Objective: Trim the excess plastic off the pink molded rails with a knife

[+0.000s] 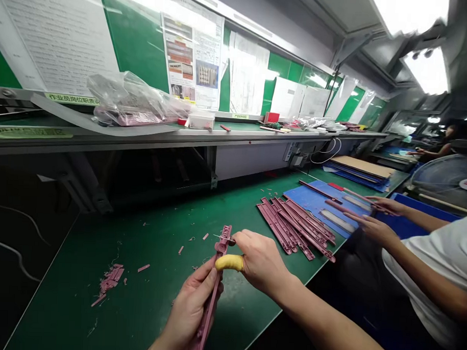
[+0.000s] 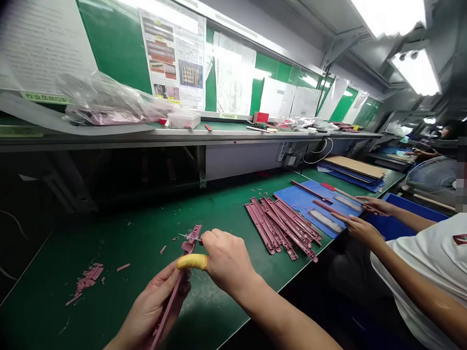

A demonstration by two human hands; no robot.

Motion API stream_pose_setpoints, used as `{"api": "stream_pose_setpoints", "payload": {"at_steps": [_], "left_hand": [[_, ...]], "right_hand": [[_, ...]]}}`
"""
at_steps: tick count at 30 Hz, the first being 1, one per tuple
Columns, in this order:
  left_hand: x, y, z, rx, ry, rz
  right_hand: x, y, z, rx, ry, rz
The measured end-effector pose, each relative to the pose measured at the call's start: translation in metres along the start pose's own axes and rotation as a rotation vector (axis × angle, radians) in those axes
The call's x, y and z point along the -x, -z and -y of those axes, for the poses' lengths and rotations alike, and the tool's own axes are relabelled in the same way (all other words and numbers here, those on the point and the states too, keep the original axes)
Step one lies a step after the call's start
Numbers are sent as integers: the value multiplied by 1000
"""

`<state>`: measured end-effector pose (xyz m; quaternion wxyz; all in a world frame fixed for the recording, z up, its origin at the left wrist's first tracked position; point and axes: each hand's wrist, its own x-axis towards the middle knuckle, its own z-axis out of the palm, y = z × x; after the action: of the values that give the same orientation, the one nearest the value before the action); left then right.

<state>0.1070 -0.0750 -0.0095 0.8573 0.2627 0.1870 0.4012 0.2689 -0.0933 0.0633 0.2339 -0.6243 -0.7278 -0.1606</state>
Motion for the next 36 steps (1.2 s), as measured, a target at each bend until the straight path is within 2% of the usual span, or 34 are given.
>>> {"api": "stream_pose_setpoints", "payload": {"at_steps": [3, 8, 11, 15, 19, 21, 23, 26, 29, 32, 36], "left_hand": [[-2, -6, -1, -41, -38, 13], [-20, -33, -4, -130, -189, 42], [-44, -50, -5, -141, -224, -24], [-90, -68, -5, -123, -337, -110], [-133, -80, -13, -57, -466, -189], [-146, -83, -20, -14, -513, -236], [-152, -85, -28, 29, -549, -273], [-151, -84, -37, 71, -569, -284], [-146, -81, -43, 93, -561, -263], [-139, -77, -48, 116, -548, -247], [-118, -68, -50, 120, -518, -215]], "right_hand": [[3, 2, -1, 35, 23, -1], [13, -2, -7, -20, 140, 22], [24, -6, -15, -88, 221, 14], [39, -13, -30, -165, 353, -1], [59, -31, -45, -209, 515, -78], [69, -39, -54, -253, 586, -42], [73, -43, -65, -336, 628, 55], [62, -35, -82, -562, 524, 199], [39, -20, -92, -789, 268, 336], [21, -12, -88, -826, 60, 449], [16, -15, -72, -777, -11, 480]]}}
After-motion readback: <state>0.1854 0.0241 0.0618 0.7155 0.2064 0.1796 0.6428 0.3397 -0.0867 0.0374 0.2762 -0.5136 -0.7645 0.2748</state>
